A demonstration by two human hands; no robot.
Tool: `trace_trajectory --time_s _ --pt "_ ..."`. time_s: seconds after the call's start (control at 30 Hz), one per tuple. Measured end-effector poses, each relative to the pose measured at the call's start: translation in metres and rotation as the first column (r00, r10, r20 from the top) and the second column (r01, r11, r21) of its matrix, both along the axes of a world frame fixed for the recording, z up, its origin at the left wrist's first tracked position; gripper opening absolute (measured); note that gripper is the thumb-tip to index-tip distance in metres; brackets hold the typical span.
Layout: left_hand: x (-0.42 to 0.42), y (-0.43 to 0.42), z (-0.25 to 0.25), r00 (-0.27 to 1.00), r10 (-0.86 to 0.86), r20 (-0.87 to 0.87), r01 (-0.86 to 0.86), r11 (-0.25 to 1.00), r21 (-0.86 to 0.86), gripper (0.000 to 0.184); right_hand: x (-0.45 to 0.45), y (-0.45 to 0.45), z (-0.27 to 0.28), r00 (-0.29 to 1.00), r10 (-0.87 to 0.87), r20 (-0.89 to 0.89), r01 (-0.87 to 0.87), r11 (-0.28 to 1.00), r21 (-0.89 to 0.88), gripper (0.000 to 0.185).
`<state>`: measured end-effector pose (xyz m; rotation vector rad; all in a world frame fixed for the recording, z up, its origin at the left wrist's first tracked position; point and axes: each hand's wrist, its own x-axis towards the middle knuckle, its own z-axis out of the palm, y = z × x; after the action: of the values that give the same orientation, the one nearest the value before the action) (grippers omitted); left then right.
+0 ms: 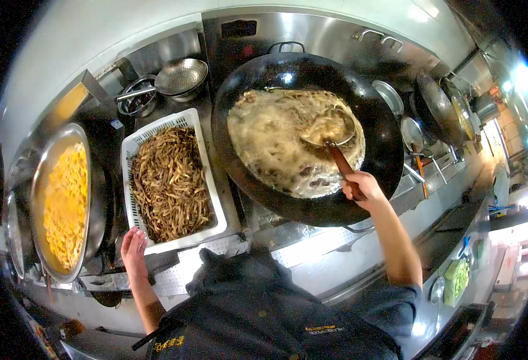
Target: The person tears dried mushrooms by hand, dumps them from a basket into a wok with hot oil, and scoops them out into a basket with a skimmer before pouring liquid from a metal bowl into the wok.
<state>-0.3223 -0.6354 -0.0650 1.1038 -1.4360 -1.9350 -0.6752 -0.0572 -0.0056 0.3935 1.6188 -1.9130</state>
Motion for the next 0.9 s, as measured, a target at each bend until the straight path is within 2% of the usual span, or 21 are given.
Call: trace_trajectory --time_s 0.13,0.23,0.3,0.43,0.57,0.63,0.7,0.77,0.83,0.9 --pt "-0.001 -0.002 0.008 1.0 -0.011 -0.021 0.01 1.0 -0.016 0.037 -0.041 -0.028 -0.045 0.995 0.001 -0.1 -0.008 0.997 -0.079 0.013" --pt "0.004 -0.006 0.008 0.999 -0.024 -0.04 0.022 0.999 -0.039 0.037 -0.055 -0.051 -0.049 0.992 0.03 -0.125 -0.045 0.992 -0.114 0.019" --pt "0.01 -0.006 0.008 0.999 -0.014 -0.037 0.011 0.998 -0.06 0.035 -0.057 -0.063 -0.051 0.984 -0.061 -0.166 0.045 0.994 -0.103 0.022" --pt "0.023 -0.002 0.008 0.999 0.0 -0.051 -0.002 0.999 -0.048 0.035 -0.067 -0.053 -0.06 0.984 -0.064 -0.167 0.035 0.985 -0.171 0.021" --pt "0.03 -0.001 0.005 0.999 0.05 -0.022 -0.051 0.998 -0.046 0.035 -0.048 -0.029 -0.04 0.969 0.032 -0.243 -0.033 0.999 0.002 0.016" --pt "0.032 -0.001 0.004 0.998 0.064 -0.022 -0.065 0.997 -0.04 0.035 -0.029 -0.019 -0.018 0.951 0.15 -0.27 -0.099 0.976 0.196 0.016" --pt "0.031 -0.003 0.0 0.999 0.047 -0.023 -0.048 0.998 -0.051 0.036 -0.014 -0.004 -0.008 0.921 0.304 -0.245 -0.198 0.904 0.379 0.021" --pt "0.027 -0.002 -0.002 0.999 0.048 -0.019 -0.048 0.998 -0.044 0.036 0.01 -0.005 0.006 0.941 0.303 -0.154 -0.214 0.88 0.425 0.02" --pt "0.022 0.0 -0.005 0.999 0.042 -0.018 -0.043 0.998 -0.04 0.036 0.031 -0.018 0.013 0.956 0.285 -0.075 -0.245 0.91 0.336 0.024" --pt "0.015 -0.001 -0.007 0.999 0.02 -0.037 -0.021 0.999 -0.025 0.037 0.043 -0.036 0.013 0.97 0.238 0.038 -0.241 0.958 0.157 0.026"
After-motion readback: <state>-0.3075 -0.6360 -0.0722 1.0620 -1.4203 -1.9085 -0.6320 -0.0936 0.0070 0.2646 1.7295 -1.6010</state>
